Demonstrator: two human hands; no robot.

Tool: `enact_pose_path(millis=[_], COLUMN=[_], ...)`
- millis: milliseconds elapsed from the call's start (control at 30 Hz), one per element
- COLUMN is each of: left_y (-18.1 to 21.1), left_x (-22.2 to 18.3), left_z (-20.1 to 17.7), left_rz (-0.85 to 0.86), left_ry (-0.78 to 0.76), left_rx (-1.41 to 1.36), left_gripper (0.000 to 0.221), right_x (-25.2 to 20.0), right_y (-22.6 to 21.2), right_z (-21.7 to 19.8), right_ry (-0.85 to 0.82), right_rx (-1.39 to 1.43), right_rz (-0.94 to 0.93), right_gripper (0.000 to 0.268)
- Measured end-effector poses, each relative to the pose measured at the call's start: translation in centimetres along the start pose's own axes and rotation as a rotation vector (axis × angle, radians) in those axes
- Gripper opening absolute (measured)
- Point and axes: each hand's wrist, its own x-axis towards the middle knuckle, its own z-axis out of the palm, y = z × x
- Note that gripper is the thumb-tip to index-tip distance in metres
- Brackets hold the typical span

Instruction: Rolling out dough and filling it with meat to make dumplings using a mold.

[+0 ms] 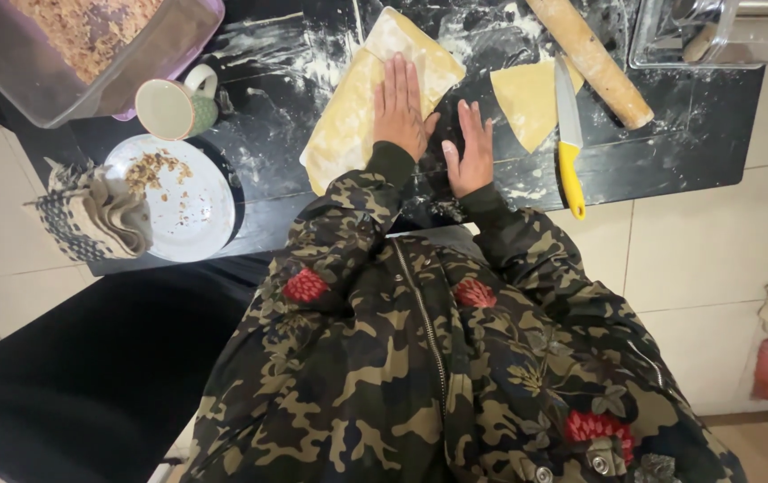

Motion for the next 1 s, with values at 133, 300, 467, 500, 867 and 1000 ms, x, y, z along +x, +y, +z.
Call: enact_pose_path(millis=[133,300,467,500,867,1000], left_y=[0.8,1.0,0.4,0.4,1.0,2.1], left_x=[0.4,0.8,0.6,0.5,0.6,1.1], left_z=[-2.2,-1.3,0.3,0.3,-2.1,-1.5], left_rz=[-0.014,-0.042,0.077,0.074,0.085,0.072], left_ry=[-0.052,-0.108,0.015,0.014,-0.010,0.018], left_rx=[-0.029,-0.003,0.001,0.001,-0.164,-0.102], left_gripper=[0.102,0.101,0.100,0.100,0.099,0.092], right_x=[0.1,0.2,0.0,-0.2,0.8,1.0], right_y=[-0.3,-0.3,0.4,0.3,-0.5,-0.1], right_z=[-0.3,-0.5,-0.3,-0.3,-0.8,0.0], right_ry=[0.006,0.017,0.026,0.022,-0.015,-0.052], right_rx=[0.010,0.012,0.005,0.005,-0.076,-0.182], right_rz=[0.000,0.006,0.031,0.030,-0.041,-0.108], right_gripper=[0.062,0.062,0.062,0.062,0.051,0.057])
